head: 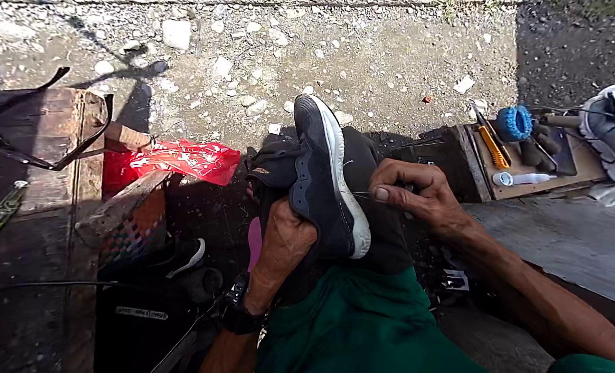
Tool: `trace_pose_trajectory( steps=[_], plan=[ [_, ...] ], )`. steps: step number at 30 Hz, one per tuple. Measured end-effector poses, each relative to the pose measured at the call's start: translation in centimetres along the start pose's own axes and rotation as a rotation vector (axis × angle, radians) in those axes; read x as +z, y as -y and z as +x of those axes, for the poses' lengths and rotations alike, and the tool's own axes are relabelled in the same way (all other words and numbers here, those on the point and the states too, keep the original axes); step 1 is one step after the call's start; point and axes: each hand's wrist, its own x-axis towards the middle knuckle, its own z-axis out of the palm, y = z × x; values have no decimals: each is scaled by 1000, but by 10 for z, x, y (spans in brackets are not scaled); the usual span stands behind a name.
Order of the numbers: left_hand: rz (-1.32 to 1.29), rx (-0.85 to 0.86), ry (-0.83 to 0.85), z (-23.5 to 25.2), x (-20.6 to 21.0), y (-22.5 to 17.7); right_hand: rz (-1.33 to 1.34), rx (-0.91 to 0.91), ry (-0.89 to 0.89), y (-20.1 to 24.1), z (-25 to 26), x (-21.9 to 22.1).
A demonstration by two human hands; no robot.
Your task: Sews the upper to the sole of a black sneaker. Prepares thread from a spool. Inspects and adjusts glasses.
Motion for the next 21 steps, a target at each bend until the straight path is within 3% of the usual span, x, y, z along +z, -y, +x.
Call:
trace_pose_trajectory(
  steps=[3,5,10,14,16,18,21],
  plan=[
    [5,2,6,-1,1,3,317,0,-53,21,-6,-13],
    [-17,7,12,0,1,4,406,45,24,24,-9,-11],
    [1,27,-61,-1,6,4,205,162,38,56,-22,-15],
    [0,44,-79,-1,8,3,234,189,55,55,-22,-14],
    [61,40,-75,-3,5,4,122,232,55,46,-20,-21],
    [171,44,-90,-6,-1,4,-162,244,55,37,-17,-28],
    [286,50,-112,-13,-9,3,-578,90,51,19,-13,-32]
  ],
)
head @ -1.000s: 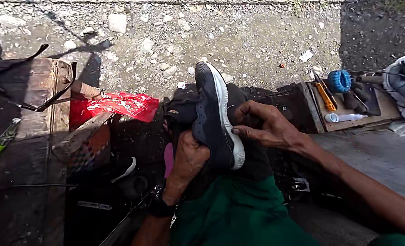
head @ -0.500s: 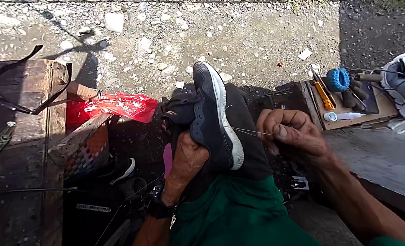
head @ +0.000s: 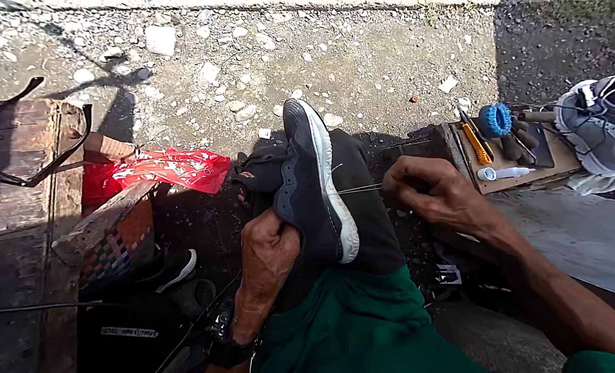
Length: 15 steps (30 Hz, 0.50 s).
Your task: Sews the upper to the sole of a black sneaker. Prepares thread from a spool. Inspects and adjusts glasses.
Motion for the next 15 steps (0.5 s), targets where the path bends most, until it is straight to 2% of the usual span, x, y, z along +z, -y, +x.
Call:
trace_pose_trajectory(
  steps=[2,4,7,10,13,15],
  plan=[
    [17,-3,-5,-6,-2,0,-280,-82,-94,-7,7,17],
    [14,-22,-6,-11,-3,1,-342,-103,-132,-12,19,38],
    [-3,-45,-10,-18,-8,-1,-199,-95,-108,-22,33,61],
    [-1,-61,-41,-29,-24,5,22,-64,-28,-31,37,62],
    [43,-164,-134,-49,-51,26,357,-14,82,-17,31,48],
    [170,-279,-219,-66,-72,52,416,-7,100,-7,24,46]
  ],
)
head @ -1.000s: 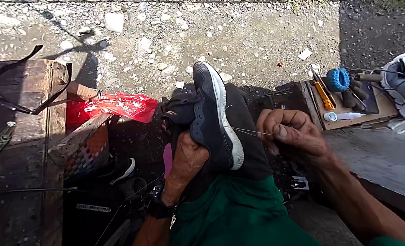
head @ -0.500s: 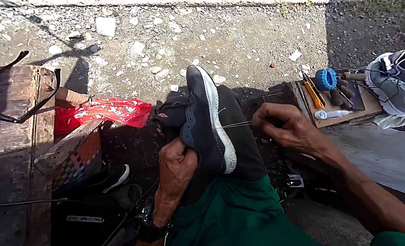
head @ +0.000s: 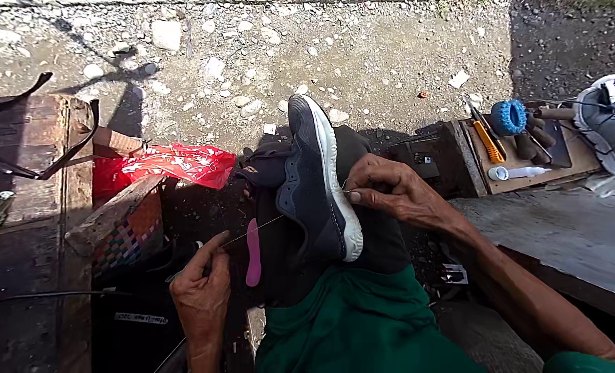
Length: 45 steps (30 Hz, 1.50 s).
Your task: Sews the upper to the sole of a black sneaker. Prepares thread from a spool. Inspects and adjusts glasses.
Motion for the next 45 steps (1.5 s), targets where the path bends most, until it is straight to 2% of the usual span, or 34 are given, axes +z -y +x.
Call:
trace_pose_trajectory(
  steps=[3,5,6,8,10,12,15,19,24,29,31,33,35,37,39,41,45],
  plan=[
    [311,-204,-10,-5,-20,43,11,-7,6,2,-5,7],
    [426,-287,136,-5,-26,44,33,8,-3,1,-7,9],
    [429,-247,183,-4,-23,34,47,27,-9,1,-7,9],
    [330,-31,132,1,-8,-3,89,85,-16,4,-7,10],
    [28,168,72,10,16,-48,141,163,-21,6,-6,9],
    [-286,249,155,20,40,-78,179,235,6,8,-4,6],
    [-499,181,386,33,64,-86,208,324,78,12,2,3],
    [-486,165,568,46,67,-83,216,417,109,17,9,2],
    [-490,189,546,49,69,-82,303,396,57,8,10,11],
    [-555,194,444,43,77,-80,295,278,-69,-4,5,29],
    [-565,191,422,40,81,-78,283,280,-53,-6,4,29],
    [-551,204,478,42,78,-75,190,312,49,-1,7,18],
    [-600,152,648,47,66,-72,-24,317,148,9,7,-2],
    [-829,-45,873,52,51,-69,-297,293,138,17,-1,-24],
    [-1081,-190,959,53,47,-71,-460,240,90,25,-7,-45],
    [-1098,-251,870,45,50,-84,-442,180,76,34,-12,-51],
    [-856,-351,481,26,70,-119,-281,60,134,31,-16,-16]
  ],
)
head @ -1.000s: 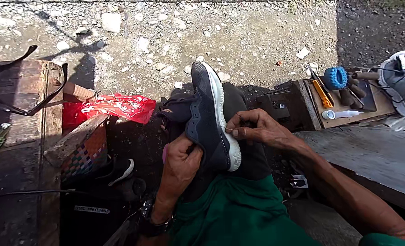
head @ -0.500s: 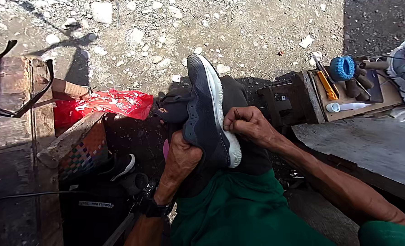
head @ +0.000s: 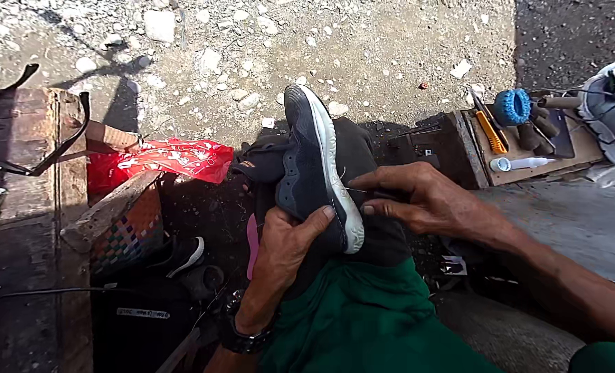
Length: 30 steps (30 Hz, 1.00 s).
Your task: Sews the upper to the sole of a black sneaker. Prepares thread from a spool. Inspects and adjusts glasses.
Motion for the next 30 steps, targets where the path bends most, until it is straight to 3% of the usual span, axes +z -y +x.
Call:
trace_pose_trajectory(
  steps=[7,30],
  plan=[
    [39,30,-100,-1,7,6,-222,-55,-115,-4,12,27],
    [21,87,-116,0,10,11,-464,-32,-82,10,20,25]
  ],
)
